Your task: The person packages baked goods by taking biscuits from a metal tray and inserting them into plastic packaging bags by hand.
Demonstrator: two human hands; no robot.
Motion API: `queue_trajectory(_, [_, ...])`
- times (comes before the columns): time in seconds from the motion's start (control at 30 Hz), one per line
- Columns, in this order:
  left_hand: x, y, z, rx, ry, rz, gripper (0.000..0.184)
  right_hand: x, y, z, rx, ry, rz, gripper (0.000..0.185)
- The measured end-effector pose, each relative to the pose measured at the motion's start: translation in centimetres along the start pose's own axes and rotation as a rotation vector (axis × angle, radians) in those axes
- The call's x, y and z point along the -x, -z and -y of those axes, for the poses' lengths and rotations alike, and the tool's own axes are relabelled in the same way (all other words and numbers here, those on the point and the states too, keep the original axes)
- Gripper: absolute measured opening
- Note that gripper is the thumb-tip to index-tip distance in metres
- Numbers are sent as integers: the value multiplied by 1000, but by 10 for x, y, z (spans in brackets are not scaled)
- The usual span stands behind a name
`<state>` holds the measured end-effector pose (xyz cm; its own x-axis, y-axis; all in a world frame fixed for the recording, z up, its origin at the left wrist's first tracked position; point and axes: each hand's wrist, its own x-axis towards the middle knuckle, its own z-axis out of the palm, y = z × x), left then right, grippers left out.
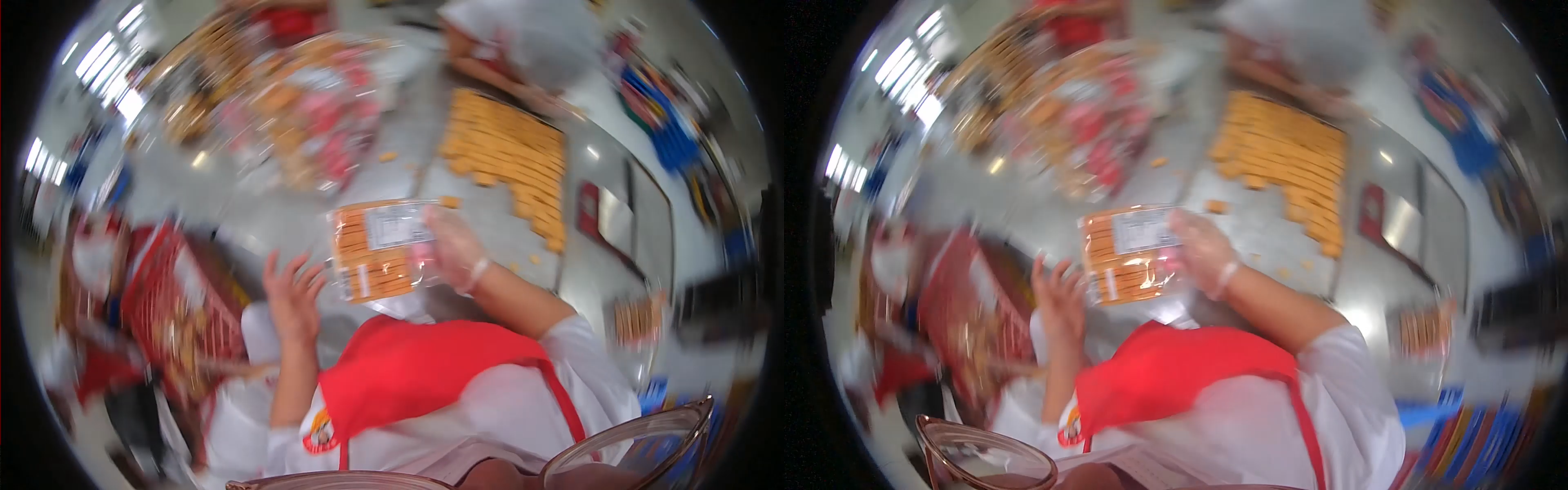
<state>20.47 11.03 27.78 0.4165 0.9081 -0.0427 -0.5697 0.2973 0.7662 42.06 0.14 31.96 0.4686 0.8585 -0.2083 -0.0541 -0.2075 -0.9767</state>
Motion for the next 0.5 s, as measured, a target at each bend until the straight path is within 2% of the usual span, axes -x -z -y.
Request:
queue_trajectory(0.1, [-3,15,20,-111,0,49,51,23,37,25,-421,-88,-193,27])
queue_trajectory(0.2, [-7,24,34,-226,23,140,49,31,85,-2,-817,-22,-392,28])
queue_trajectory(0.27, [-16,23,36,-259,8,196,44,52,128,1,-929,156,-473,26])
queue_trajectory(0.33, [-25,17,34,-300,-37,229,38,83,176,1,-921,351,-727,28])
queue_trajectory(0.5, [-57,7,38,-394,-133,328,28,185,270,2,-990,896,-1163,35])
